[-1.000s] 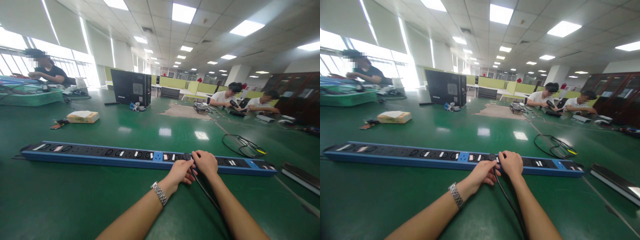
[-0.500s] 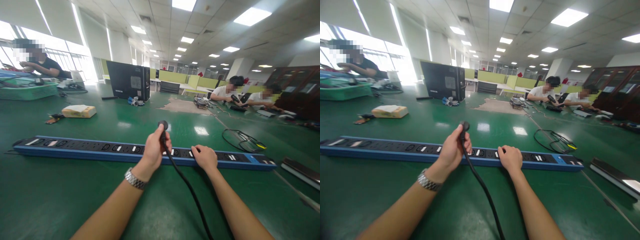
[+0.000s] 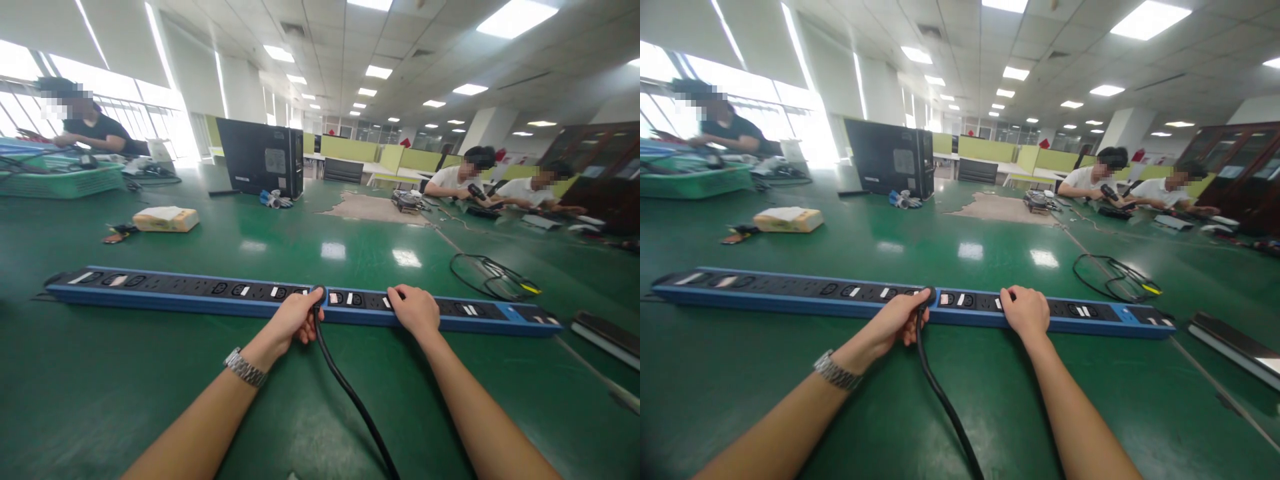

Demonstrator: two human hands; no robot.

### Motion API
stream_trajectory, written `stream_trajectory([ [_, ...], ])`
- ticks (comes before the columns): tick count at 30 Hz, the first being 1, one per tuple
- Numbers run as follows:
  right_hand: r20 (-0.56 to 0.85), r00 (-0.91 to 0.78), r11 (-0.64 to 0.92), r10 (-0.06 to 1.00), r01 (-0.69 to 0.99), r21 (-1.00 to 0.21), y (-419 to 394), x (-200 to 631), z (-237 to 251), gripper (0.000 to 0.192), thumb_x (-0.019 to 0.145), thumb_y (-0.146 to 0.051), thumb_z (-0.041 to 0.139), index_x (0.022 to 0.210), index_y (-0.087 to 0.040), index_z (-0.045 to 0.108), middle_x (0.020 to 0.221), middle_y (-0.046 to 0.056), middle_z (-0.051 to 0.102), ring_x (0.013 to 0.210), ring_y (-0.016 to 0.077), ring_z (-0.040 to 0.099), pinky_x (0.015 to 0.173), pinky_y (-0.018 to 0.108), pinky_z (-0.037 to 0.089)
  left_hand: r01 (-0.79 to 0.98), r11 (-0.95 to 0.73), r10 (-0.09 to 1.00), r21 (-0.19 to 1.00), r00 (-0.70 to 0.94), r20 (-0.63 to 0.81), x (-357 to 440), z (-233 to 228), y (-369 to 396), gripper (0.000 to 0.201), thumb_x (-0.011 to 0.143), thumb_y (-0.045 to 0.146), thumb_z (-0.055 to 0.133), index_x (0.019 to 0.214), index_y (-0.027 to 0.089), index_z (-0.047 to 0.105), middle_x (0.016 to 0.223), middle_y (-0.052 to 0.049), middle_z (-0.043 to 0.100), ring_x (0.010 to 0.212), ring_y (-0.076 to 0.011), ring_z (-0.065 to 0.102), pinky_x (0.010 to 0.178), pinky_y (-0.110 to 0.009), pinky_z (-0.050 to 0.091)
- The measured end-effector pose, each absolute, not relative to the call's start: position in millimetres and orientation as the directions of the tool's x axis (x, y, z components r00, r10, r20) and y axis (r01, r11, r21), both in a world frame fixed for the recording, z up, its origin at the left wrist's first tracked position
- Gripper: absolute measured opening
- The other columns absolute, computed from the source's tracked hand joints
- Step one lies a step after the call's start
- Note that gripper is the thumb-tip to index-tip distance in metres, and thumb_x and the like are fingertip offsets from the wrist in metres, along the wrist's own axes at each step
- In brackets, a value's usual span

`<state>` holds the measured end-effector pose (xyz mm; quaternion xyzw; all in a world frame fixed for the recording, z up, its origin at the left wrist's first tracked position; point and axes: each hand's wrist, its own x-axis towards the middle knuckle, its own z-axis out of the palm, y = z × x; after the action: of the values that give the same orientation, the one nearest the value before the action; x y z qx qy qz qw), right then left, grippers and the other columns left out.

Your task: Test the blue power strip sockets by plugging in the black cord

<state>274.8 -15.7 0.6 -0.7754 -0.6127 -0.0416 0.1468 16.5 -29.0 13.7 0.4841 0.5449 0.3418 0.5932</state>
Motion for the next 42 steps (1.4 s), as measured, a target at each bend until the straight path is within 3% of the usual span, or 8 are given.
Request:
stream_trajectory([
  [13,0.247,0.245,-0.204,0.938,0.962,-0.179,-16.0,275.8,-0.4,0.047,0.091,-0.049,0.035,0.098,-0.028,0.076,0.095,0.006,0.073,0.09,0.0207,0.064,0.078,0.03,0.04,0.081,0.244,0.956,0.966,0.148,-0.253,24.8,-0.4,-30.5,0.06,0.083,0.063,0.045,0.062,0.01,0.063,0.047,-0.004,0.057,0.032,-0.0097,0.049,0.032,-0.018,0.035],
  [17,0.225,0.263,-0.221,0.938,0.955,-0.197,-13.9,277.9,-0.5,0.047,0.09,-0.053,0.036,0.099,-0.031,0.076,0.094,0.005,0.073,0.089,0.0218,0.064,0.075,0.031,0.04,-0.088,0.274,0.944,0.958,0.216,-0.25,23.5,0.0,-30.8,0.045,0.078,0.056,0.059,0.068,0.012,0.061,0.05,-0.001,0.057,0.036,-0.0094,0.05,0.035,-0.019,0.038],
  [23,0.224,0.266,-0.222,0.938,0.954,-0.202,-13.6,279.3,-0.3,0.046,0.089,-0.053,0.036,0.099,-0.032,0.076,0.094,0.004,0.073,0.088,0.0216,0.064,0.075,0.031,0.04,-0.473,-0.038,0.961,0.88,0.224,0.162,15.5,37.0,-44.9,0.041,0.08,0.053,0.063,0.071,0.014,0.058,0.059,-0.002,0.06,0.054,-0.013,0.058,0.052,-0.024,0.049],
  [25,0.229,0.268,-0.224,0.936,0.953,-0.204,-13.9,279.2,-0.4,0.046,0.089,-0.054,0.036,0.098,-0.032,0.076,0.095,0.004,0.073,0.088,0.0218,0.064,0.074,0.031,0.041,-0.542,-0.086,0.964,0.836,0.166,0.207,5.4,51.4,-47.3,0.039,0.084,0.05,0.06,0.067,0.015,0.054,0.056,-0.001,0.056,0.056,-0.0134,0.057,0.054,-0.025,0.049],
  [31,0.235,0.287,-0.238,0.929,0.947,-0.216,-13.4,276.6,0.1,0.045,0.088,-0.054,0.038,0.096,-0.032,0.077,0.092,0.004,0.073,0.087,0.0208,0.063,0.075,0.03,0.04,-0.724,-0.03,1.0,0.689,-0.021,0.022,-73.3,62.8,-26.1,0.046,0.094,0.041,0.035,0.054,0.019,0.032,0.039,0.006,0.029,0.034,-0.0079,0.033,0.037,-0.021,0.033],
  [36,0.229,0.306,-0.258,0.924,0.942,-0.216,-12.9,274.4,0.9,0.046,0.088,-0.054,0.038,0.094,-0.031,0.077,0.09,0.005,0.073,0.085,0.0214,0.064,0.075,0.031,0.041,-0.5,0.418,0.908,0.758,0.213,-0.36,-110.1,40.8,-16.8,0.046,0.092,0.038,0.041,0.05,0.02,0.033,0.035,0.006,0.026,0.028,-0.0086,0.029,0.031,-0.021,0.027],
  [39,0.236,0.306,-0.257,0.922,0.942,-0.215,-13.1,274.9,0.4,0.046,0.087,-0.055,0.038,0.095,-0.031,0.077,0.092,0.005,0.074,0.086,0.0219,0.064,0.074,0.031,0.041,-0.383,0.481,0.876,0.789,0.242,-0.417,-101.3,32.5,-17.9,0.049,0.091,0.041,0.043,0.048,0.018,0.036,0.034,0.005,0.026,0.027,-0.0075,0.028,0.03,-0.019,0.024],
  [42,0.235,0.287,-0.24,0.929,0.948,-0.207,-13.6,275.8,0.4,0.046,0.088,-0.054,0.038,0.096,-0.031,0.077,0.092,0.005,0.074,0.086,0.0214,0.064,0.075,0.031,0.042,-0.275,0.432,0.902,0.859,0.137,-0.41,-93.1,28.1,-16.8,0.051,0.091,0.041,0.044,0.046,0.017,0.039,0.033,0.005,0.026,0.027,-0.0057,0.025,0.029,-0.017,0.019],
])
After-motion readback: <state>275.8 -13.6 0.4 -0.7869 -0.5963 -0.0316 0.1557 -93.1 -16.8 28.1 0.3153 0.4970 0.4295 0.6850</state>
